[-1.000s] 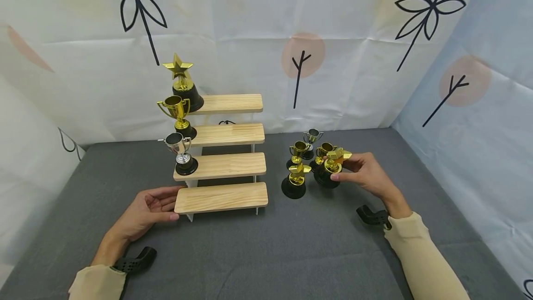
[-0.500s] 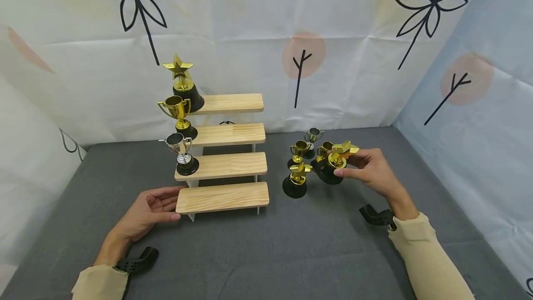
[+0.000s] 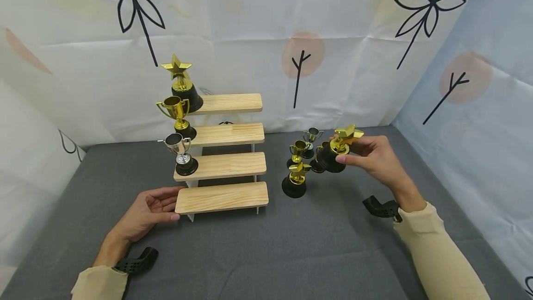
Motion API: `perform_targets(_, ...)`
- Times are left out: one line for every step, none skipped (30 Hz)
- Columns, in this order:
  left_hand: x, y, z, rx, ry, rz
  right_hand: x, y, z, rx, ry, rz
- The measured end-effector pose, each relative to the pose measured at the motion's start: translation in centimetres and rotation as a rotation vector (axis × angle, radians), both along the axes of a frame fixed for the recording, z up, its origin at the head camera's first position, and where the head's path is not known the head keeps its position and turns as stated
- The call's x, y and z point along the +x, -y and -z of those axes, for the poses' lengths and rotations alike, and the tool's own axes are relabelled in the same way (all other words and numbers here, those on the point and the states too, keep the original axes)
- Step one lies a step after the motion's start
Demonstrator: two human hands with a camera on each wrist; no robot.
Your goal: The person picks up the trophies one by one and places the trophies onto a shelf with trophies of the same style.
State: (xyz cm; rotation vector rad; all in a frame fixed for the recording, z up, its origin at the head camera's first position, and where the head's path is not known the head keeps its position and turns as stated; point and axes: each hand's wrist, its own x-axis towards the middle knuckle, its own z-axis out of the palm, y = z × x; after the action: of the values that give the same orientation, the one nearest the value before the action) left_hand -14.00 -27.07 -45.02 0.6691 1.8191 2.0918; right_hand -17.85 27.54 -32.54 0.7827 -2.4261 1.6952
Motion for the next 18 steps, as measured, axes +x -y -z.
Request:
perform_targets(0.0, 0.0, 0.0, 0.0, 0.0, -0.001, -0.1, 0.1, -0.2, 0.0, -0.002, -0.005)
perform_targets(0.0, 0.0, 0.0, -0.001, 0.0, -0.001, -0.2, 0.2, -0.5, 0.004, -0.006, 0.001)
perform_targets(0.0, 0.0, 0.0, -0.001, 0.001, -0.002, -0.2, 0.3, -0.7, 0.01, -0.01, 0.011)
perform_targets(0.0, 0.0, 0.0, -0.002, 0.001, -0.003, -0.3, 0.5, -1.0, 0.016, -0.012, 0.02)
perform_targets(0.0, 0.0, 0.0, -0.002, 0.001, -0.002, -0.4, 0.7, -1.2, 0.024, -0.014, 0.032)
perform_targets(0.0, 0.0, 0.0, -0.001, 0.0, -0.002, -0.5, 0.8, -1.5, 0.035, -0.017, 0.048)
perform_targets(0.0, 0.0, 0.0, -0.001, 0.003, -0.005, -0.6, 1.0, -1.8, 0.045, -0.019, 0.061)
perform_targets(0.0, 0.0, 0.0, -0.002, 0.003, -0.005, -0.7, 1.2, -2.0, 0.05, -0.016, 0.069)
perform_targets(0.0, 0.0, 0.0, -0.002, 0.003, -0.005, -0.8, 1.4, -2.3, 0.055, -0.011, 0.073)
perform_targets(0.0, 0.0, 0.0, -0.003, 0.002, -0.004, -0.9, 1.6, -2.6, 0.065, -0.007, 0.077)
perform_targets(0.0, 0.0, 0.0, -0.004, 0.003, -0.004, -1.0, 1.8, -2.9, 0.071, -0.001, 0.082)
perform_targets(0.0, 0.0, 0.0, -0.006, 0.004, -0.006, -1.1, 2.0, -3.2, 0.08, 0.003, 0.087)
perform_targets(0.0, 0.0, -0.1, -0.008, 0.005, -0.008, -1.3, 2.2, -3.4, 0.085, 0.007, 0.088)
perform_targets(0.0, 0.0, 0.0, -0.009, 0.005, -0.008, -1.4, 2.5, -3.7, 0.091, 0.012, 0.091)
perform_targets(0.0, 0.0, 0.0, -0.01, 0.006, -0.008, -1.6, 2.7, -4.0, 0.101, 0.014, 0.101)
perform_targets(0.0, 0.0, 0.0, -0.01, 0.005, -0.007, -1.8, 3.0, -4.2, 0.106, 0.013, 0.106)
perform_targets(0.0, 0.0, 0.0, -0.01, 0.005, -0.006, -2.0, 3.2, -4.5, 0.106, 0.014, 0.11)
perform_targets(0.0, 0.0, 0.0, -0.009, 0.004, -0.006, -2.2, 3.5, -4.8, 0.11, 0.009, 0.115)
